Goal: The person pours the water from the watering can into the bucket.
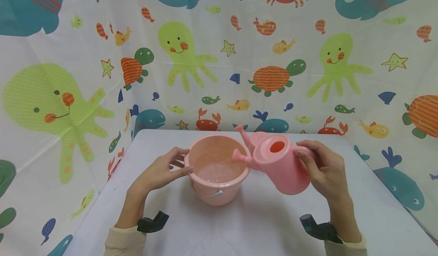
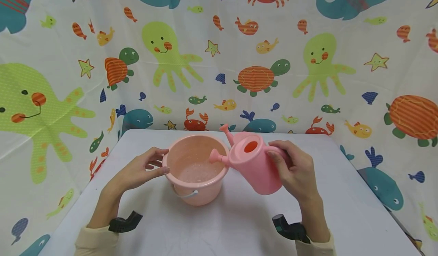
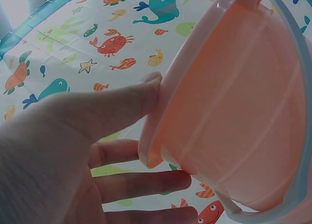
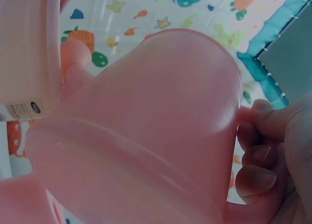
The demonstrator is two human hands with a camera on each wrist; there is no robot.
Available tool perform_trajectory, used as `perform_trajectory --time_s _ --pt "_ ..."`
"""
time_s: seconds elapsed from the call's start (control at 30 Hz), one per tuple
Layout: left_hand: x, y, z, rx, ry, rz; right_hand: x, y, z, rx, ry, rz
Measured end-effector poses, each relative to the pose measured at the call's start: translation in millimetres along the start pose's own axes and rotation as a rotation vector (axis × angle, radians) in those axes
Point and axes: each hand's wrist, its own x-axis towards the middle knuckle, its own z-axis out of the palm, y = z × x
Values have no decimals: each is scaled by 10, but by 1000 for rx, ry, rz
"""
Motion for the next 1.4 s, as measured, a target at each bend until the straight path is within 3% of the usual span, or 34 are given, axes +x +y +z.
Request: perform_trajectory --time_s 1.4 --pt "3 -4 7 -20 2 3 59 -92 -34 -92 -70 17"
